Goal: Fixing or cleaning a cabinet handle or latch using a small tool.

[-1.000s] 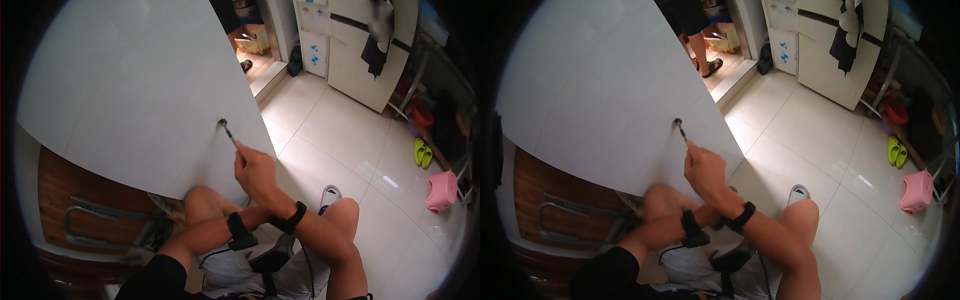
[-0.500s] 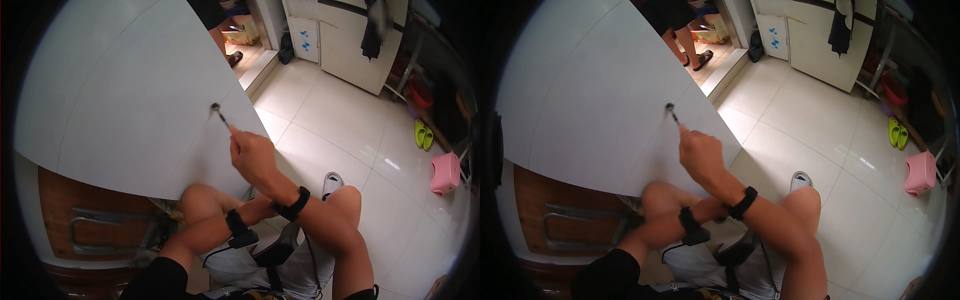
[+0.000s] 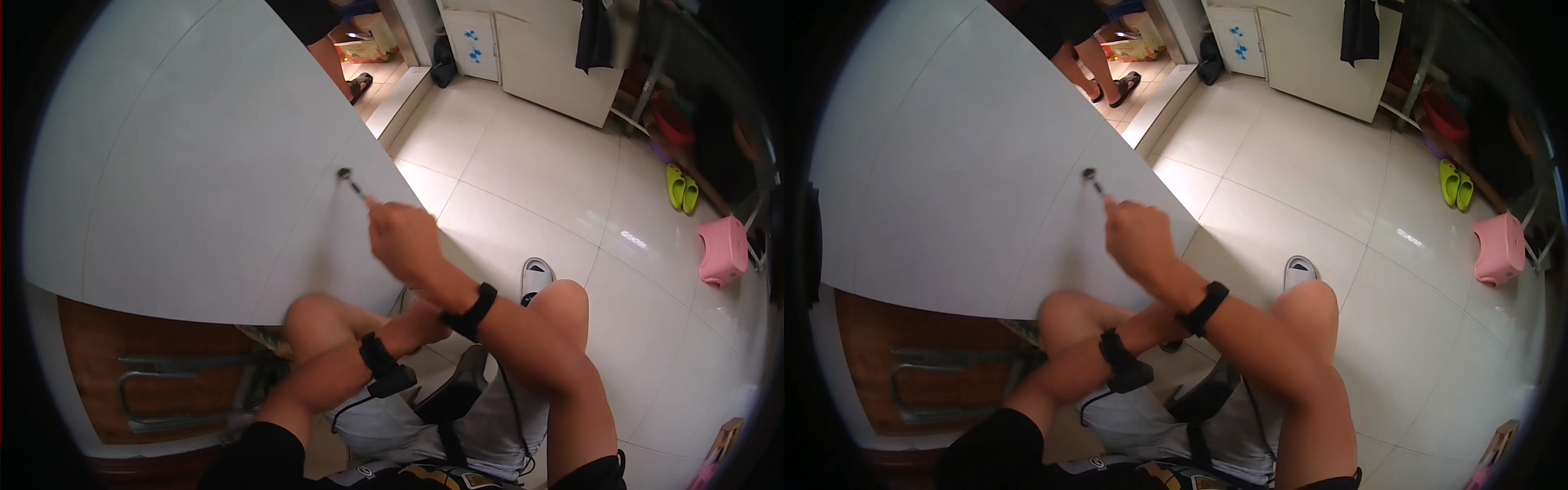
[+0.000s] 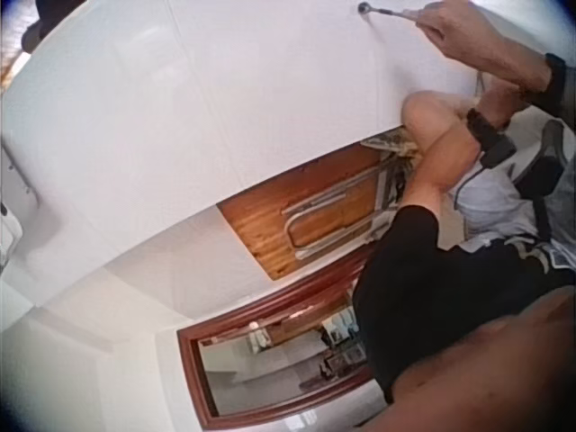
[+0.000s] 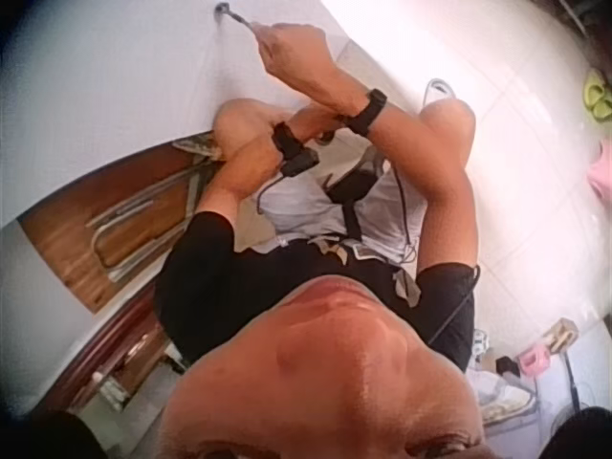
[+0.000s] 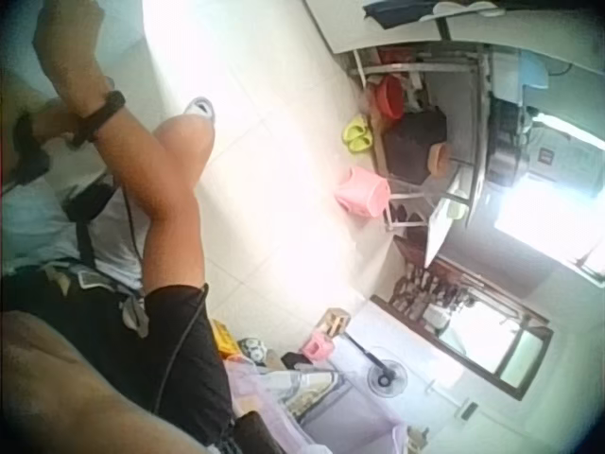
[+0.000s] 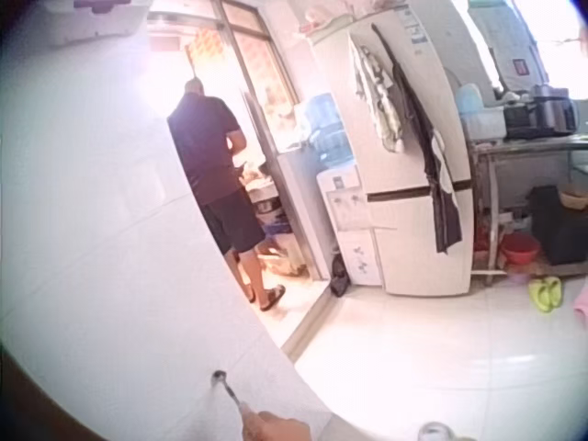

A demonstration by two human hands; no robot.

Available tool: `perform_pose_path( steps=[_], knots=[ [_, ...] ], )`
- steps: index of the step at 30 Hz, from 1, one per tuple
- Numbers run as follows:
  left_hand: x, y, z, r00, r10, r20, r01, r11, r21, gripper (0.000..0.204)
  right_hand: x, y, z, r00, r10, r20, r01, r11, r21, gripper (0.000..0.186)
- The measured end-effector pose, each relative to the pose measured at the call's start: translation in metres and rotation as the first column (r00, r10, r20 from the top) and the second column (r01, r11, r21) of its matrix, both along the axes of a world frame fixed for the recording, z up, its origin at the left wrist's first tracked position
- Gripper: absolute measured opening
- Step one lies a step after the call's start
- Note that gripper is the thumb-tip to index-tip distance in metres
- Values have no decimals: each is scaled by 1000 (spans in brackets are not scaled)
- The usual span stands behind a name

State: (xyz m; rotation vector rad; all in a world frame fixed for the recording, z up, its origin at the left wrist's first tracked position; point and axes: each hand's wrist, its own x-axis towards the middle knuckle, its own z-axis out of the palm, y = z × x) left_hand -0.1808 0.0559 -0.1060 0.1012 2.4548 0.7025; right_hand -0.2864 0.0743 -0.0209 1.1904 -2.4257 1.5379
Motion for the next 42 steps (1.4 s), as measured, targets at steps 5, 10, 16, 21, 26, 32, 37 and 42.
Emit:
perform_pose_path(
  steps=[5, 10, 16, 21, 26, 32, 37, 42],
  knots=[
    [21, -2, 9, 857, 242, -455, -55, 921, 386, 49, 27, 4, 13, 982, 94, -164, -115, 986, -119, 28],
    [10, -7, -12, 987, 33, -157, -13, 991, 131, 47, 13, -1, 9, 988, -8, -156, -13, 991, -132, 27],
    [8, -11, -5, 976, 36, -214, -2, 988, 155, 45, 7, -8, 11, 995, -43, -92, 32, 992, -126, 34],
    [20, -22, -22, 878, 251, -407, -73, 912, 404, 30, 31, 3, 22, 988, 147, -40, -151, 979, -139, 39],
    [-2, -21, 2, 899, 192, -393, -72, 951, 302, 23, 9, -7, 9, 998, 31, -62, -38, 994, -100, 42],
    [14, -12, -7, 882, 153, -445, -69, 978, 199, 17, 26, -3, 17, 990, 128, -65, -138, 972, -193, 36],
    [13, -10, -7, 820, 186, -541, -33, 959, 280, 17, 31, -1, 24, 995, 85, -53, -93, 980, -177, 29],
    [13, -12, -13, 884, 63, -463, 52, 972, 231, 34, 2, -5, 4, 998, -6, -61, 0, 995, -99, 30]
  ],
)
